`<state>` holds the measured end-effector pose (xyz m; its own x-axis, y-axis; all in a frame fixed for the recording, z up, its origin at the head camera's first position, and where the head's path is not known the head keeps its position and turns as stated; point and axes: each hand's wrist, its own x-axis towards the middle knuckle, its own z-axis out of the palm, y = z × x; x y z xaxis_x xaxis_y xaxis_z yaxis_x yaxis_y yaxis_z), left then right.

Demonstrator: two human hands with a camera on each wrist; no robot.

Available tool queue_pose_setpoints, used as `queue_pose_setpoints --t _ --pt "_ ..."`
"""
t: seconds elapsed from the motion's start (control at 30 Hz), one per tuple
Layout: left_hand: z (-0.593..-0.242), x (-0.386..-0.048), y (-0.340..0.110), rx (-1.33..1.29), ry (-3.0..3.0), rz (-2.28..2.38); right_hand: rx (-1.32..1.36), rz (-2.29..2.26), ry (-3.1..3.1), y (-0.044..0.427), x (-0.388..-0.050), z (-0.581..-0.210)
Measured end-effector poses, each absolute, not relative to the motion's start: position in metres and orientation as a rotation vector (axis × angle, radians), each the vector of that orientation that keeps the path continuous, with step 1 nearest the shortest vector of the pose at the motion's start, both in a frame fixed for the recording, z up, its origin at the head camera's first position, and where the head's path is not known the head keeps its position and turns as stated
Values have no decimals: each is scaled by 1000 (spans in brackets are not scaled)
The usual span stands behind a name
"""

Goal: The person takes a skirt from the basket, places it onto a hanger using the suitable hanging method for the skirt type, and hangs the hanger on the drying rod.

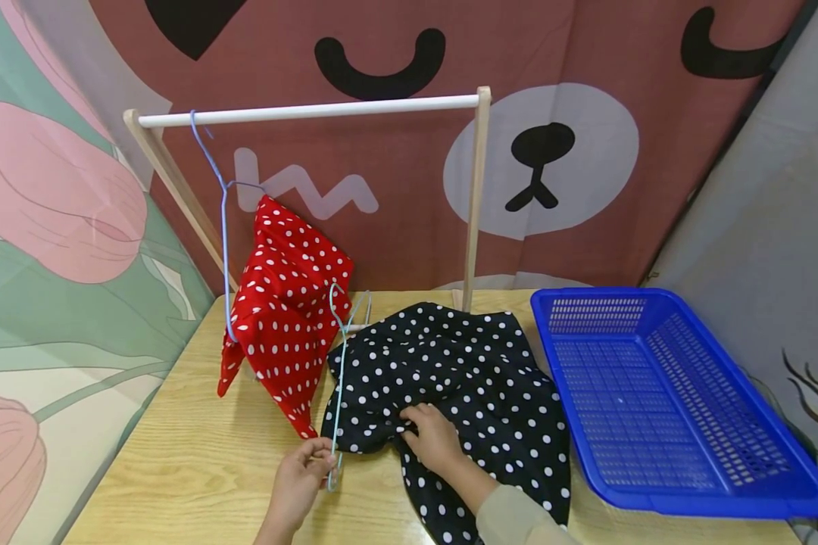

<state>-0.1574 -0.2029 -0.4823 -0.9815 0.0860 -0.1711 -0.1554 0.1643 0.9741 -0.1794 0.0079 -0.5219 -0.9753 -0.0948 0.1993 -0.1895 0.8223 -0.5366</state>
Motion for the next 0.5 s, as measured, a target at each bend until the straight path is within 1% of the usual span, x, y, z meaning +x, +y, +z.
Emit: queue_pose_setpoints --t 0.33,0.5 --pt "-491 -155 -194 -7 2262 1869 242 919 -2887 9 -175 -527" --pt "-495 -154 -191 11 2254 1848 275 1021 -2915 13 -174 -526"
